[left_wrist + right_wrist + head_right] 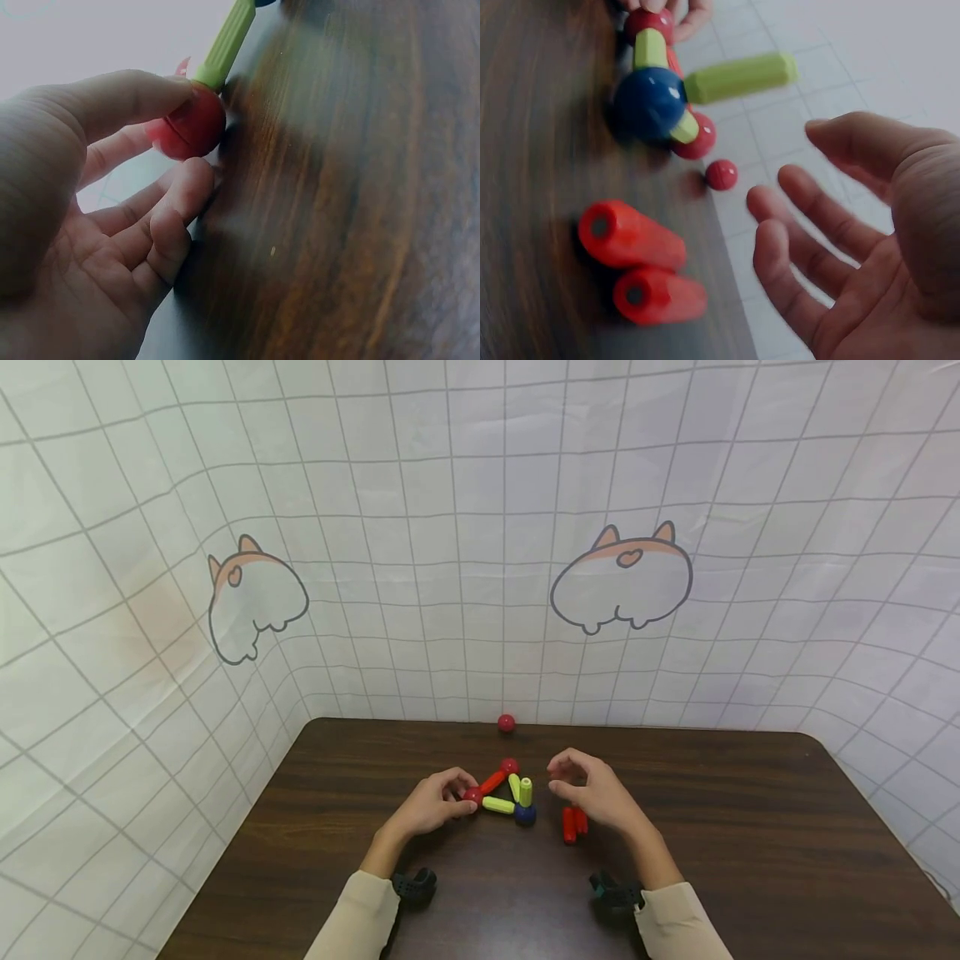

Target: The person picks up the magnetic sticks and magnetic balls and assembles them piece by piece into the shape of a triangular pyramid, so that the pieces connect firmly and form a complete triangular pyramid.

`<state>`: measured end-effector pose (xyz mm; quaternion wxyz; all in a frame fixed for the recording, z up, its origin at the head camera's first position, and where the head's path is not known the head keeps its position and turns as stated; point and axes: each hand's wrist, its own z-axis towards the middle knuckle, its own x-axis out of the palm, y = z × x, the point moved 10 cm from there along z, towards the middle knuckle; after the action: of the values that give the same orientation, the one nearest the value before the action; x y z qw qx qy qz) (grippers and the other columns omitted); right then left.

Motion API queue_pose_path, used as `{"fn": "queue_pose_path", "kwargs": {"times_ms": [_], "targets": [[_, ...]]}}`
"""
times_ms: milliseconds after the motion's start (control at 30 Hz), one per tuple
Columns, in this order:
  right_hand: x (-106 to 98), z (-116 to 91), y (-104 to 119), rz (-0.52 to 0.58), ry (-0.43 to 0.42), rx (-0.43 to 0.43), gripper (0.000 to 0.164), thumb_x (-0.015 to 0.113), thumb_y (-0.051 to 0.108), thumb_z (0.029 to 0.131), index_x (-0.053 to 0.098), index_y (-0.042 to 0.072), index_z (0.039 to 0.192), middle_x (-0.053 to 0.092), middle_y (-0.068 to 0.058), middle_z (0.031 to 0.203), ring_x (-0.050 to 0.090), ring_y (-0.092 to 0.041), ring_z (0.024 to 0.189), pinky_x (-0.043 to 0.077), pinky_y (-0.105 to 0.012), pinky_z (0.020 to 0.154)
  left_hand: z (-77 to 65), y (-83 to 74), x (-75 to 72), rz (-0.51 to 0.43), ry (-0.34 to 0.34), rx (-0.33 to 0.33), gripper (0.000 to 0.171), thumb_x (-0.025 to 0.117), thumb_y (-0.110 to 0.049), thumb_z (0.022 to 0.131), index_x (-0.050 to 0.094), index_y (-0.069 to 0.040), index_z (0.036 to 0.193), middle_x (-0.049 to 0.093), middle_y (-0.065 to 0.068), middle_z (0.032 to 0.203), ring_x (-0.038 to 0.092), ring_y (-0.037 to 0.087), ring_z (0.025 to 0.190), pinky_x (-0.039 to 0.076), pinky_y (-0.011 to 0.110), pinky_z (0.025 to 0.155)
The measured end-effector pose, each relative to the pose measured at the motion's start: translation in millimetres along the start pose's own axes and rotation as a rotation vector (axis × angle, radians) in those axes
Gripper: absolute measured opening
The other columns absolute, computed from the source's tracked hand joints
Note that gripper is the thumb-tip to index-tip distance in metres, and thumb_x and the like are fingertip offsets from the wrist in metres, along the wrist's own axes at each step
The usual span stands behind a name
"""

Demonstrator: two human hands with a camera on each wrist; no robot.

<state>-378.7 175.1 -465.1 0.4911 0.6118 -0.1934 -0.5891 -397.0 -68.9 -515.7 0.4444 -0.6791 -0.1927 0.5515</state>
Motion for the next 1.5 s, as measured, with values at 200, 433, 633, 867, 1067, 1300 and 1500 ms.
{"fn": "queue_pose_path", "kwargs": {"times_ms": [200, 433, 633, 867, 1067, 1300, 1500], "targets": [[-6, -9, -19, -0.096, 0.039, 0.1, 0.024, 0.07, 0.016, 0.096, 0.064, 0.003, 0.116, 0.066, -0.008, 0.097, 0.059, -0.015, 0.073, 0.052, -0.028, 0.062, 0.9, 2.2, 0.6, -0.022, 0.002, -0.005, 0.023, 0.073, -0.02, 0.096, 0.069, -0.021, 0.118, 0.064, 0.002, 0.1, 0.061, 0.013, 0.072, 0.05, 0.029, 0.063], [-13, -21, -29, -0.157, 0.036, 0.109, 0.022, 0.072, 0.015, 0.094, 0.065, 0.004, 0.113, 0.061, -0.003, 0.087, 0.056, -0.011, 0.073, 0.045, -0.026, 0.063, 1.4, 0.5, -0.9, 0.01, -0.009, 0.011, 0.027, 0.069, -0.016, 0.098, 0.068, -0.017, 0.125, 0.068, 0.009, 0.11, 0.064, 0.013, 0.072, 0.05, 0.029, 0.062], [-14, -28, -38, -0.175, 0.064, 0.162, 0.025, 0.073, 0.016, 0.092, 0.065, 0.004, 0.113, 0.059, -0.002, 0.08, 0.051, -0.009, 0.067, 0.042, -0.025, 0.061, 0.1, 0.6, -0.9, 0.023, -0.014, 0.012, 0.029, 0.066, -0.014, 0.1, 0.067, -0.018, 0.129, 0.064, 0.01, 0.115, 0.065, 0.014, 0.073, 0.05, 0.028, 0.063], [-10, -30, -48, -0.202, 0.115, 0.201, 0.024, 0.072, 0.018, 0.093, 0.067, 0.007, 0.114, 0.059, -0.001, 0.075, 0.052, -0.012, 0.063, 0.043, -0.028, 0.057, 0.6, 0.3, -4.9, 0.054, -0.095, 0.03, 0.028, 0.069, -0.014, 0.098, 0.072, -0.024, 0.124, 0.059, 0.005, 0.1, 0.06, 0.014, 0.073, 0.049, 0.028, 0.063], [-12, -31, -47, -0.226, 0.104, 0.184, 0.021, 0.069, 0.013, 0.095, 0.07, 0.008, 0.115, 0.06, -0.001, 0.073, 0.053, -0.013, 0.063, 0.042, -0.027, 0.058, 1.6, -1.4, -6.2, 0.056, -0.143, 0.031, 0.021, 0.068, -0.019, 0.099, 0.076, -0.029, 0.116, 0.063, -0.001, 0.089, 0.058, 0.011, 0.073, 0.047, 0.028, 0.063], [-12, -31, -46, -0.244, 0.093, 0.199, 0.025, 0.074, 0.02, 0.094, 0.071, 0.008, 0.115, 0.063, 0.0, 0.079, 0.055, -0.014, 0.067, 0.044, -0.029, 0.061, 3.7, -8.8, -2.1, 0.129, -0.135, 0.054, 0.025, 0.069, -0.03, 0.098, 0.072, -0.024, 0.123, 0.067, -0.002, 0.1, 0.059, 0.012, 0.082, 0.047, 0.028, 0.069], [-11, -32, -40, -0.243, 0.087, 0.197, 0.028, 0.079, 0.017, 0.087, 0.071, 0.007, 0.112, 0.063, -0.002, 0.083, 0.053, -0.015, 0.072, 0.043, -0.03, 0.065, 2.5, -11.2, -1.0, 0.18, -0.162, 0.009, 0.033, 0.073, -0.039, 0.094, 0.068, -0.026, 0.123, 0.061, -0.001, 0.102, 0.054, 0.016, 0.092, 0.042, 0.034, 0.075]]}}
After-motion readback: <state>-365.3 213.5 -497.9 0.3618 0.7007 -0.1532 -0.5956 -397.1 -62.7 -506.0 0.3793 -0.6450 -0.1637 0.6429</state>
